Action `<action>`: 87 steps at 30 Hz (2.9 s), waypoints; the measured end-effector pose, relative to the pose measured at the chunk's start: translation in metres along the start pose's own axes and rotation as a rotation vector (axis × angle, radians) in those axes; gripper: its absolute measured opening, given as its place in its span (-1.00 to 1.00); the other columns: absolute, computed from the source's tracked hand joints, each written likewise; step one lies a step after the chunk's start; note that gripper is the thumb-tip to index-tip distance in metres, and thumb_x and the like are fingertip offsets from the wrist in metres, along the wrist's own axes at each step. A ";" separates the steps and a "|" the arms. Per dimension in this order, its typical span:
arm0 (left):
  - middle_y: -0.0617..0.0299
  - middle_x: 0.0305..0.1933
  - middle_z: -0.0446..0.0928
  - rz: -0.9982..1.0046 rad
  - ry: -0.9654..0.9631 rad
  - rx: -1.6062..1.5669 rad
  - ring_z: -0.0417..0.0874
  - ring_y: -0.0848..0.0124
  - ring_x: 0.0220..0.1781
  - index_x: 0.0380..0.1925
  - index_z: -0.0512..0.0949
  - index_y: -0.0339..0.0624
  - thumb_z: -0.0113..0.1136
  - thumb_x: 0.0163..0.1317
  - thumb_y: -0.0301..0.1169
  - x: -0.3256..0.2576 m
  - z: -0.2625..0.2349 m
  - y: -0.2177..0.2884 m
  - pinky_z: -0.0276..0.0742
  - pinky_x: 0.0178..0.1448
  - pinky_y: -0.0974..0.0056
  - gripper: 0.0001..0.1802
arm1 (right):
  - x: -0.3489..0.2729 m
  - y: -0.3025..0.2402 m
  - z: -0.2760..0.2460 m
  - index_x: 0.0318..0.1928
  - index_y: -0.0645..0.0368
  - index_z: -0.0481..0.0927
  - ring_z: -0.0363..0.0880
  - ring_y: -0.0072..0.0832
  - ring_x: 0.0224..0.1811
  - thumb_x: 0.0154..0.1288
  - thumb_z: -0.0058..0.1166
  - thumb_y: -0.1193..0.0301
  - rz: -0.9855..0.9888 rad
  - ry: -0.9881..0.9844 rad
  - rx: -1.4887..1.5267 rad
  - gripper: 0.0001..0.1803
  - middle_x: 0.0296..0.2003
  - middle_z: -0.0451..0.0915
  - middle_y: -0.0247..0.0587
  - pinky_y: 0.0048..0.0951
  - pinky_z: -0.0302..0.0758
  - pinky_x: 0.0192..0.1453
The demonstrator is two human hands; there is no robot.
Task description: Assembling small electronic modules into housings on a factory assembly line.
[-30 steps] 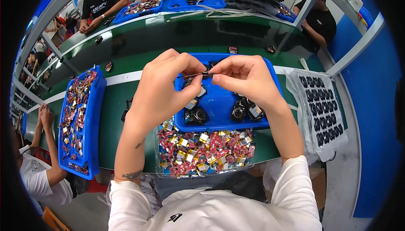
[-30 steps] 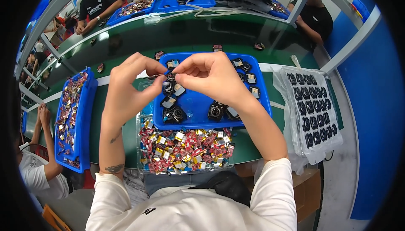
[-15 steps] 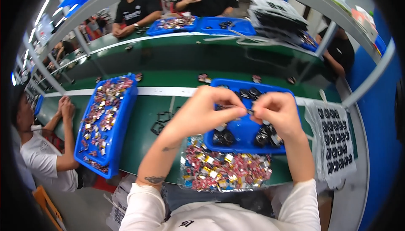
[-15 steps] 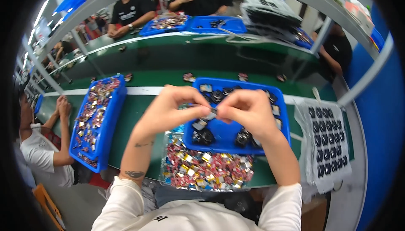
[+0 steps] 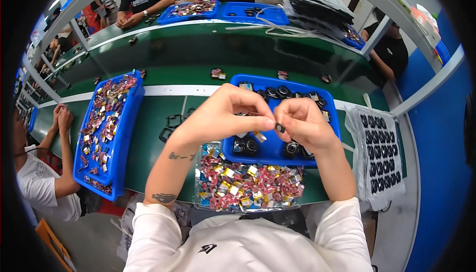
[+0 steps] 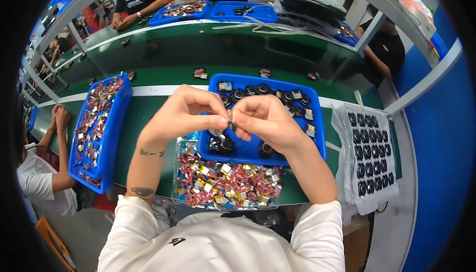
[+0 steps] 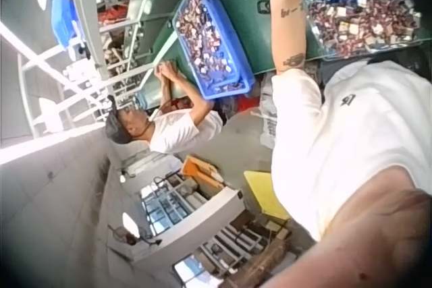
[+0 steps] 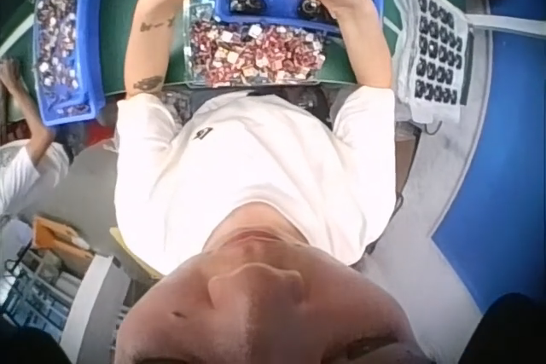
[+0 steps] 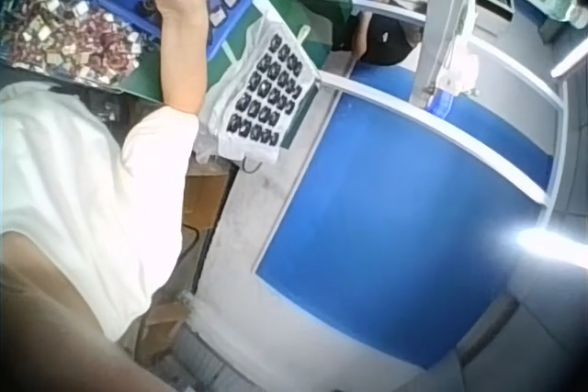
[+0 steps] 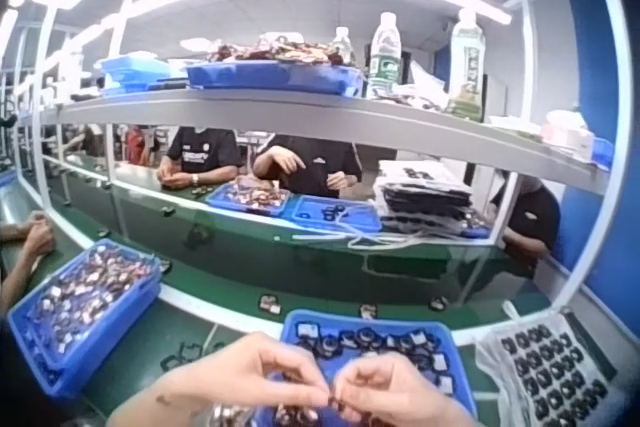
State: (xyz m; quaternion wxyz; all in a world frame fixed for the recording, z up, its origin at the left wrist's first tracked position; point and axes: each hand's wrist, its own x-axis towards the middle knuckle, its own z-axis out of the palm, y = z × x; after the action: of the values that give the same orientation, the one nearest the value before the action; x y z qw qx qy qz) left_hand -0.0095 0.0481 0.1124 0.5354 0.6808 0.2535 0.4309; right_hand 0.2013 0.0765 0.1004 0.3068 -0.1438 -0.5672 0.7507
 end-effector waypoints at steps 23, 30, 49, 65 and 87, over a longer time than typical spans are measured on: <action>0.26 -0.42 0.58 -0.004 0.253 0.142 0.57 0.57 -0.32 -0.44 0.59 -0.34 0.28 0.09 -0.48 -0.006 -0.001 0.015 0.50 -0.19 0.46 -0.88 | 0.010 0.048 0.014 -0.20 0.18 0.53 0.59 -0.16 -0.38 -0.13 0.21 0.38 0.226 -0.039 -1.595 -0.61 -0.40 0.60 -0.10 -0.17 0.49 -0.30; 0.24 -0.38 0.58 0.038 0.292 0.247 0.58 0.53 -0.30 -0.46 0.60 -0.35 0.27 0.07 -0.49 -0.004 0.007 0.013 0.50 -0.17 0.45 -0.88 | 0.018 0.047 -0.014 -0.20 0.25 0.60 0.54 -0.58 -0.51 -0.01 -0.01 0.64 0.139 0.052 -0.796 -0.71 -0.52 0.57 -0.25 -0.59 0.46 -0.36; 0.12 -0.12 0.62 0.117 0.532 0.671 0.53 0.31 -0.02 -0.46 0.68 -0.19 0.29 -0.01 -0.41 0.006 0.023 -0.008 0.32 0.13 0.23 -0.89 | 0.005 0.009 0.015 -0.04 0.30 0.49 0.54 -0.70 -0.37 0.27 0.04 0.53 -0.264 0.438 -0.425 -0.75 -0.41 0.61 -0.27 -0.64 0.50 -0.26; 0.07 -0.19 0.65 0.074 0.597 0.517 0.56 0.32 -0.04 -0.46 0.68 -0.24 0.29 -0.01 -0.46 0.007 0.033 -0.014 0.40 0.09 0.22 -0.89 | 0.005 0.020 0.018 -0.14 0.32 0.54 0.65 -0.54 -0.30 0.24 0.08 0.52 -0.460 0.501 -0.638 -0.81 -0.37 0.65 -0.10 -0.58 0.55 -0.27; 0.22 -0.40 0.62 -0.077 0.449 -0.050 0.58 0.56 -0.35 -0.35 0.62 -0.32 0.29 0.12 -0.44 0.005 0.035 -0.004 0.45 -0.20 0.48 -0.84 | 0.000 -0.001 0.012 -0.30 0.33 0.48 0.61 -0.64 -0.31 0.15 0.14 0.59 -0.530 0.540 -0.515 -0.87 -0.36 0.63 -0.19 -0.63 0.56 -0.23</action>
State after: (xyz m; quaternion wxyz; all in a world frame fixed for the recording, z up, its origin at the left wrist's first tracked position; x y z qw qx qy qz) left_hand 0.0234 0.0356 0.1087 0.4983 0.5441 0.3811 0.5571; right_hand 0.1949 0.0679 0.1050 0.5793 -0.2558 -0.6522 0.4166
